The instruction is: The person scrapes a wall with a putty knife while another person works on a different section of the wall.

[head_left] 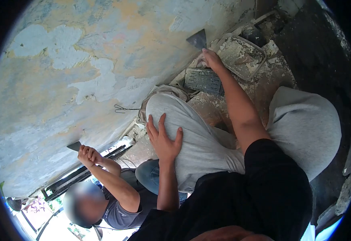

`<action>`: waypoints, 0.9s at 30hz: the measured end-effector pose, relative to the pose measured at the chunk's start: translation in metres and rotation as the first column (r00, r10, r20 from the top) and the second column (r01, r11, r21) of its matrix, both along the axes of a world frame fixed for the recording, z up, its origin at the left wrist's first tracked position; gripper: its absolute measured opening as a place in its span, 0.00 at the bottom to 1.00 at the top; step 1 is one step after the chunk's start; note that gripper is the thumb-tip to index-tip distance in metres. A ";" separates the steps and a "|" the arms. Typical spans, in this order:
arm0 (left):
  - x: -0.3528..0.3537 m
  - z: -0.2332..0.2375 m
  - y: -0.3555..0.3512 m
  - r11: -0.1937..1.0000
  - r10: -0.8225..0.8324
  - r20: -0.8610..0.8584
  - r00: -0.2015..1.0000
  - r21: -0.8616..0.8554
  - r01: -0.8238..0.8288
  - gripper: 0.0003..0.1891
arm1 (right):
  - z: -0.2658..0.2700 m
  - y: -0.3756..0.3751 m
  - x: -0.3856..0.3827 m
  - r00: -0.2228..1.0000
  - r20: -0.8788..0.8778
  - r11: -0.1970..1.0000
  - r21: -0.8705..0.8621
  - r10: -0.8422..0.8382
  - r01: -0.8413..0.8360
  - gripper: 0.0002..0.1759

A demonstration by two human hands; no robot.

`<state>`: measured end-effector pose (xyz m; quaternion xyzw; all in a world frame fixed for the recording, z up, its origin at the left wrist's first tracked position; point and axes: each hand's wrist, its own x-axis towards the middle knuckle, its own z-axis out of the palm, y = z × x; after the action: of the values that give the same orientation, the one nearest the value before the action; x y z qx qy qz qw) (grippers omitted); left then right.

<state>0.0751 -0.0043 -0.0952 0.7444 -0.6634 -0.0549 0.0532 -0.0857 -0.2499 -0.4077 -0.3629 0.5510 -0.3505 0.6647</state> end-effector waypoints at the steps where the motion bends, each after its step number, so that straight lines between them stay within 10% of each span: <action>1: 0.000 -0.001 0.001 1.000 0.002 0.002 1.000 -0.008 -0.002 0.35 | 0.005 0.000 -0.003 0.999 0.039 1.000 -0.005 -0.006 0.006 0.41; 10: 0.006 -0.002 0.007 1.000 0.024 0.001 1.000 0.018 -0.024 0.36 | 0.036 0.013 0.004 0.968 -0.150 0.967 -0.187 -0.203 0.174 0.36; 16: 0.007 -0.002 0.002 0.999 0.039 0.010 0.999 0.022 -0.040 0.36 | 0.022 0.008 -0.018 0.964 -0.257 0.996 -0.038 0.068 -0.080 0.38; 27: 0.007 -0.005 0.003 1.000 0.008 0.015 1.000 0.000 -0.008 0.36 | 0.031 -0.001 -0.014 0.973 -0.230 0.995 -0.096 -0.034 0.013 0.39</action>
<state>0.0823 -0.0010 -0.1001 0.7474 -0.6608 -0.0491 0.0481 -0.1001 -0.2506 -0.3771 -0.4253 0.6118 -0.3392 0.5742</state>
